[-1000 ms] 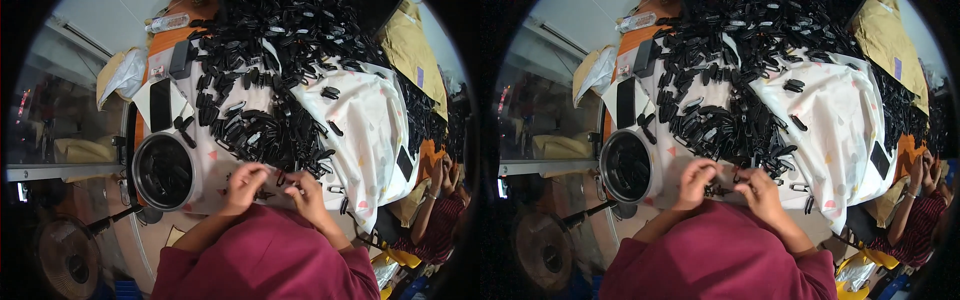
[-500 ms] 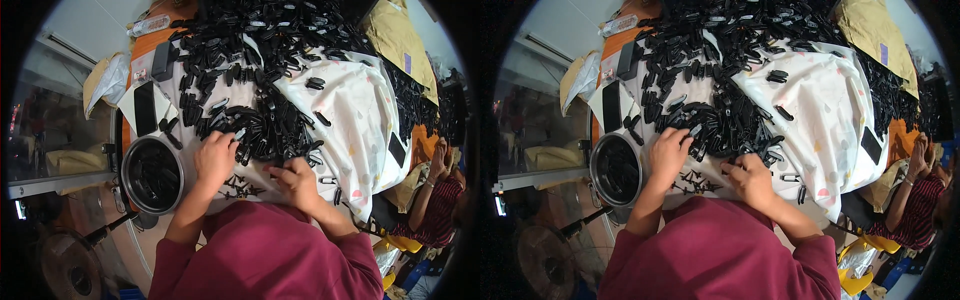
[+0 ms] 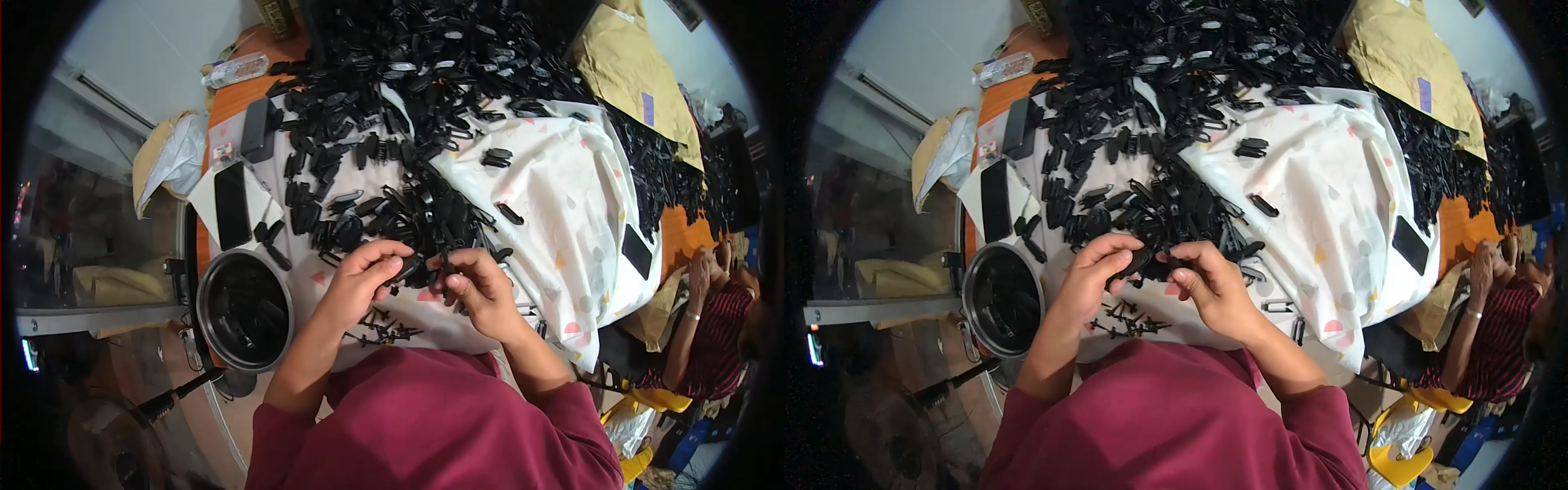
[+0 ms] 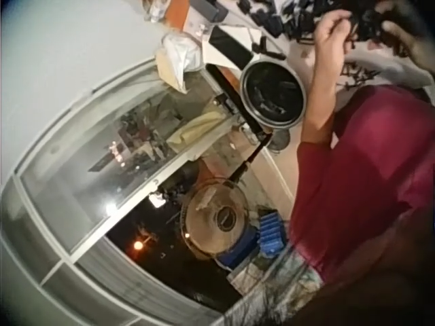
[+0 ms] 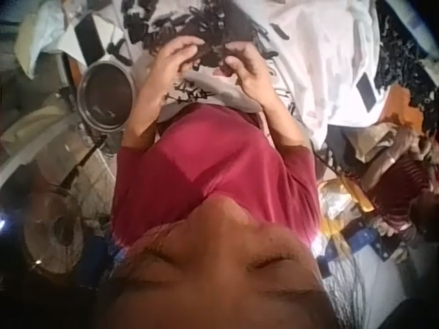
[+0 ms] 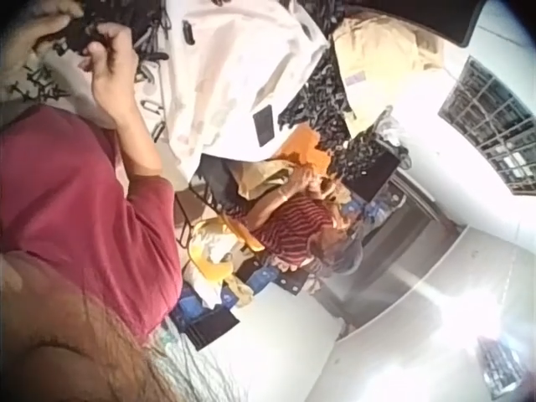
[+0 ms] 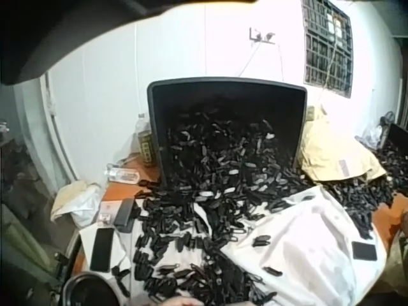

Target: Manual assembly of small black plastic components by snapping pieces together.

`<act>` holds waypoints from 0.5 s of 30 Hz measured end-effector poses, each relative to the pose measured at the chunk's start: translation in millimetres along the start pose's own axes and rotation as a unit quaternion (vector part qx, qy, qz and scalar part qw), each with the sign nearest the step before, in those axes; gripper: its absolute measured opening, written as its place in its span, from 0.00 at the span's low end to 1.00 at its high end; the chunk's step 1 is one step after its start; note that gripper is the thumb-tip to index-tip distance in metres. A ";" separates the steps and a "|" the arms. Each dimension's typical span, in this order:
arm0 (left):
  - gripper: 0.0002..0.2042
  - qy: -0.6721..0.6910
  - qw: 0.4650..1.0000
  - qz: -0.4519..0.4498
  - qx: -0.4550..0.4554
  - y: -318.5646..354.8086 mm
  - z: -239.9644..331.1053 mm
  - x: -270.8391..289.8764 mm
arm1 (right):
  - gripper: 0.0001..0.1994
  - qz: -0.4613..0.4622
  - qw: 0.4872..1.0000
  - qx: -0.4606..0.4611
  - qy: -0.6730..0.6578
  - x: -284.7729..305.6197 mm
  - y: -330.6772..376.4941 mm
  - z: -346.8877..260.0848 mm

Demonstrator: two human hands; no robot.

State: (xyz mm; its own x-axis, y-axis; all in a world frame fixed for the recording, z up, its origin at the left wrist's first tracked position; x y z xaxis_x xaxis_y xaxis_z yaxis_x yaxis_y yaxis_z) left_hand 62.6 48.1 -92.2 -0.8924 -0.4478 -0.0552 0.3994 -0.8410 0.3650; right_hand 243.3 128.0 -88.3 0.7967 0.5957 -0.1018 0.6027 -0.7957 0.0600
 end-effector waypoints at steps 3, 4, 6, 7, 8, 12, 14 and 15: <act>0.11 0.151 0.987 -0.012 0.047 3.9 7.3 -4.0 | 0.13 0.015 0.997 -0.010 -0.075 -6.7 -1.7 -7.0; 0.11 0.151 0.987 -0.012 0.048 3.9 6.1 -2.8 | 0.15 0.024 0.994 -0.016 -0.104 -7.6 -2.7 -9.0; 0.11 0.178 0.982 -0.048 0.050 3.7 6.3 0.7 | 0.14 0.009 0.995 -0.048 -0.090 -0.5 -3.9 -13.4; 0.11 0.179 0.982 -0.047 0.050 3.7 8.2 -0.7 | 0.13 -0.001 0.987 -0.078 -0.143 3.0 -4.0 -11.3; 0.11 0.191 0.977 -0.082 0.043 3.0 11.1 -3.8 | 0.13 -0.010 0.974 -0.107 -0.197 3.5 -4.3 -9.1; 0.16 0.087 0.984 -0.063 -0.141 12.7 16.5 -19.8 | 0.12 0.032 0.969 -0.115 -0.217 -5.8 -4.0 -19.6; 0.17 0.038 0.992 -0.037 -0.115 10.5 15.4 -14.5 | 0.11 0.031 0.971 -0.104 -0.211 -4.4 -5.2 -15.4; 0.17 -0.086 0.957 0.005 -0.278 7.8 18.5 -14.3 | 0.11 0.029 0.969 -0.110 -0.218 -1.7 -5.0 -14.0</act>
State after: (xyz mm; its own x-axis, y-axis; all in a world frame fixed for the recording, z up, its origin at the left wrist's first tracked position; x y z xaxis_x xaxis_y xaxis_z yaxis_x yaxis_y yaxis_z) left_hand 74.6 53.5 -71.4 -0.8903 -0.4403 0.1166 0.4154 -0.8899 -0.1883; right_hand 239.6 132.5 -74.6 0.7637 0.4103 -0.4984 0.5907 -0.7557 0.2830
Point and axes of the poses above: each hand's wrist, its own y-axis away from the middle knuckle, its own x-axis out of the back of the hand, z = x × y, the point moved 1 cm from there along -y, towards the middle knuckle, and after that the axes turned 13 degrees about z, right-handed, at the moved point
